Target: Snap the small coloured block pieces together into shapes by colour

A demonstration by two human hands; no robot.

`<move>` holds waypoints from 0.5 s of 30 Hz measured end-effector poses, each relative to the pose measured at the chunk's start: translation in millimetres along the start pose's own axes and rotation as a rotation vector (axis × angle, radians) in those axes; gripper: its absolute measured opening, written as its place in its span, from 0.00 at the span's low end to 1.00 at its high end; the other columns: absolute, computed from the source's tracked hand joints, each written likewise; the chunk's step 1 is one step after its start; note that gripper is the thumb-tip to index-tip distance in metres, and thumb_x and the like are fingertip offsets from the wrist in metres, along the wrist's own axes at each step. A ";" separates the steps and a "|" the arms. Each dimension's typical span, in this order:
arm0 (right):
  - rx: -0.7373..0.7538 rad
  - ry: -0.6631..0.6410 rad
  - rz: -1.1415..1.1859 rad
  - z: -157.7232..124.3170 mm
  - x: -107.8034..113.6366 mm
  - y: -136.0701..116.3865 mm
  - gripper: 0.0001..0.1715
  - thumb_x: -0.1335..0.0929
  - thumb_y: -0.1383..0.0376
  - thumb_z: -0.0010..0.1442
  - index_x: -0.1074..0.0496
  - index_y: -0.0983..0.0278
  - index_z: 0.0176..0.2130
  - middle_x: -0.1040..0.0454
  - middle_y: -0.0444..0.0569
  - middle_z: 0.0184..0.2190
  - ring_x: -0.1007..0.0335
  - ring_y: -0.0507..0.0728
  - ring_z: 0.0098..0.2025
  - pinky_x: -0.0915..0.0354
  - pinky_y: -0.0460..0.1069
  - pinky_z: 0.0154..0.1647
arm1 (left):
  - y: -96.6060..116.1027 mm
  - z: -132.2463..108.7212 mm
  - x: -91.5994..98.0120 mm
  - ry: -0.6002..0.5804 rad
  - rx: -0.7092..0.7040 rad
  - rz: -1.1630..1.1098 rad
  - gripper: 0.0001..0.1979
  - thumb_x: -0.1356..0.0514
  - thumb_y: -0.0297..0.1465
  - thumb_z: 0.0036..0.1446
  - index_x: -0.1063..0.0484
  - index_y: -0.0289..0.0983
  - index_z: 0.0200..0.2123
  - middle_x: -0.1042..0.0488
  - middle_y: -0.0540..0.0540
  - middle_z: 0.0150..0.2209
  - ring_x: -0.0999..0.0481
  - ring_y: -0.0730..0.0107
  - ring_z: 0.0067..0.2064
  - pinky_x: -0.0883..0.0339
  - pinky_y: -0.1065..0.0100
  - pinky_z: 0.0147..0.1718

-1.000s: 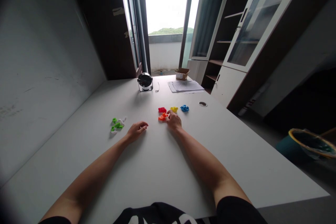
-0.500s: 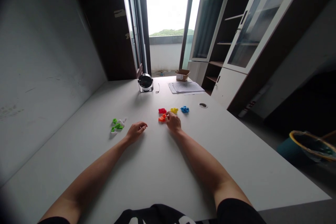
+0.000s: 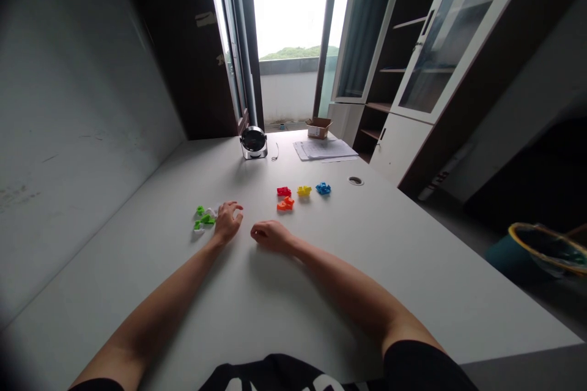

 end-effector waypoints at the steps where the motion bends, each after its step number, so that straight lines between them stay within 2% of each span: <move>1: 0.008 -0.016 0.005 -0.3 -2.9 0.2 0.09 0.34 0.72 0.60 0.24 0.63 0.35 0.23 0.44 0.30 0.33 0.50 0.29 0.40 0.43 0.33 | -1.3 -0.1 -1.2 -0.001 0.005 0.013 0.12 0.45 0.30 0.59 0.24 0.39 0.42 0.30 0.40 0.53 0.34 0.53 0.57 0.44 0.54 0.62; 3: 0.005 -0.011 0.002 -0.9 -1.8 4.5 0.10 0.34 0.72 0.60 0.23 0.63 0.35 0.22 0.45 0.31 0.32 0.50 0.30 0.39 0.44 0.35 | -4.8 -0.2 -2.7 0.001 0.032 0.049 0.12 0.44 0.31 0.59 0.24 0.39 0.43 0.32 0.40 0.56 0.37 0.52 0.61 0.48 0.54 0.64; 8: -0.049 0.094 -0.072 -2.8 15.8 21.2 0.09 0.34 0.69 0.62 0.23 0.62 0.36 0.23 0.46 0.31 0.31 0.51 0.31 0.40 0.44 0.35 | -17.3 -1.3 -6.6 -0.002 0.150 0.148 0.13 0.42 0.32 0.58 0.25 0.39 0.45 0.36 0.39 0.62 0.47 0.49 0.68 0.56 0.52 0.66; 12: -0.091 0.165 -0.137 -3.5 22.6 28.9 0.08 0.34 0.68 0.63 0.24 0.62 0.36 0.23 0.45 0.30 0.32 0.51 0.30 0.40 0.44 0.34 | -23.2 -3.6 -10.3 -0.036 0.207 0.176 0.14 0.42 0.32 0.57 0.25 0.40 0.46 0.39 0.38 0.65 0.49 0.45 0.68 0.60 0.47 0.66; 15: -0.088 0.167 -0.164 -3.5 22.2 28.4 0.09 0.34 0.68 0.63 0.24 0.62 0.35 0.23 0.45 0.30 0.32 0.51 0.30 0.41 0.44 0.34 | -22.1 -4.7 -9.9 -0.045 0.203 0.185 0.13 0.42 0.32 0.58 0.25 0.39 0.45 0.37 0.38 0.64 0.48 0.43 0.67 0.62 0.44 0.65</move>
Point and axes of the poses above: each hand's wrist, its own z-axis towards the middle knuckle, its own x-axis out of the back of the hand, y = z × x, the point moved 7 cm from there along z, towards the middle knuckle
